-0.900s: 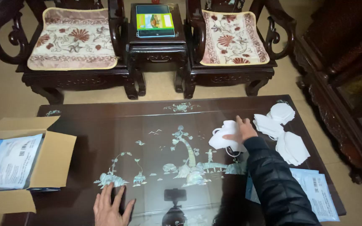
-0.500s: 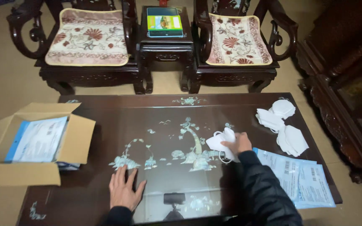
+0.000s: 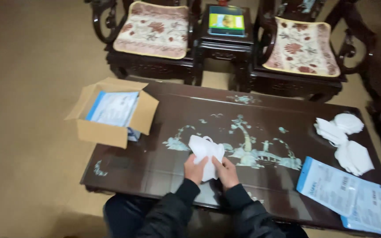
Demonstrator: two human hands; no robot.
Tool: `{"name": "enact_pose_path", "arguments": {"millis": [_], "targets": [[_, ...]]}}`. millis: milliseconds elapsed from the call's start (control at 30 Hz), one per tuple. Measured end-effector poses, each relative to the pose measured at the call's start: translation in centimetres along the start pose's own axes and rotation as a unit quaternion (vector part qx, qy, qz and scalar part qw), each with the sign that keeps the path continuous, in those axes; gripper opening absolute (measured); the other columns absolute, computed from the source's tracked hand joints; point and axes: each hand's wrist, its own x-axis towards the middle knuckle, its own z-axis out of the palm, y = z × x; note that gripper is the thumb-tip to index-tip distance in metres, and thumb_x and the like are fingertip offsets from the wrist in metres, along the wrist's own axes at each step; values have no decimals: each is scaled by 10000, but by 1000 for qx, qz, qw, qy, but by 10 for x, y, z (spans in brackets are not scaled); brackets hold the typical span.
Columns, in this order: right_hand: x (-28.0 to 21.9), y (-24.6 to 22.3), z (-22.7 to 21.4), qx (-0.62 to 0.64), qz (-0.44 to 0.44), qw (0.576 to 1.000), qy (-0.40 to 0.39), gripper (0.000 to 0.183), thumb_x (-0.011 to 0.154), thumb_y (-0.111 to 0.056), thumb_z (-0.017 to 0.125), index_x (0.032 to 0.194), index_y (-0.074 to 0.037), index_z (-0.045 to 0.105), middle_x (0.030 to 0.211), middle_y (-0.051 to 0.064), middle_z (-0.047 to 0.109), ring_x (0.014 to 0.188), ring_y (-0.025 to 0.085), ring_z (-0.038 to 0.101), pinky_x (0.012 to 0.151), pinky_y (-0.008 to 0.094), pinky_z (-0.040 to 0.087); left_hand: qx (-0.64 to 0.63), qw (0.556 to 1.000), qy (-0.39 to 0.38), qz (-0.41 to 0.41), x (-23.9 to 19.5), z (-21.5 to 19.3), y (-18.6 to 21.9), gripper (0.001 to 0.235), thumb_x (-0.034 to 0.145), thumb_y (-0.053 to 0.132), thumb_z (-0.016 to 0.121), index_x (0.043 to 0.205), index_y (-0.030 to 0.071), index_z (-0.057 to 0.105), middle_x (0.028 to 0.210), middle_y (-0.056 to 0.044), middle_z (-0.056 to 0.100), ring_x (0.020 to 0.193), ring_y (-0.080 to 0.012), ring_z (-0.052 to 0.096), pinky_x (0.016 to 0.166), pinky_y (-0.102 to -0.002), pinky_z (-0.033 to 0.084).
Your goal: Packaging face masks into individual blue envelopes
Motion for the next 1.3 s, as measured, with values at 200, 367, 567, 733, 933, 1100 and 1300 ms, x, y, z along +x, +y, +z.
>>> {"name": "enact_pose_path", "arguments": {"millis": [200,367,567,733,933,1100,1300], "targets": [[-44,-32,-68,-386,-356,842,120,558,905,-401,728,1305,-17,664,1295,212,635,1273,373,532,1121,440,405,258,953,68,146,104,-175,-2,342,733,357,858,992,145,788,966,-81,813,867,-237,762,777,-363,553],[-54,-13,-108,-529,-402,725,182,703,909,-555,610,1362,-18,636,1429,275,524,1377,453,459,1143,568,378,529,846,43,59,83,-231,76,751,798,483,819,1417,140,568,1393,-122,610,1263,-376,582,997,-510,499],[-63,-10,-107,-552,-444,678,196,666,930,-519,590,1359,-11,637,1470,288,514,1441,456,435,1179,631,365,615,756,90,207,55,-217,68,577,885,593,681,1198,108,687,1188,-136,619,1038,-338,632,849,-497,513],[-65,-13,-106,-551,-420,697,185,684,945,-529,567,1402,-21,606,1508,277,487,1480,444,392,1220,616,314,549,778,106,285,68,-214,27,676,853,609,734,1138,-3,691,1193,-220,638,1041,-430,618,908,-515,503],[-63,-13,-106,-543,-419,704,186,694,936,-538,573,1404,-26,610,1508,287,492,1486,445,397,1242,604,294,407,868,156,239,74,-216,40,715,895,351,720,1459,-16,479,1414,-262,509,1197,-473,570,1013,-555,476],[-63,-11,-106,-534,-436,698,196,668,924,-509,613,1380,-22,637,1517,281,500,1490,442,406,1244,599,301,401,878,161,206,87,-215,47,767,740,206,865,1449,147,580,1280,-175,622,1179,-414,564,1056,-483,452],[-63,-10,-107,-534,-408,719,179,689,932,-523,593,1417,-33,607,1547,270,470,1514,429,363,1267,579,252,245,913,173,277,49,-218,67,304,890,219,750,1177,120,772,1100,-65,769,953,-242,718,893,-380,552]]}}
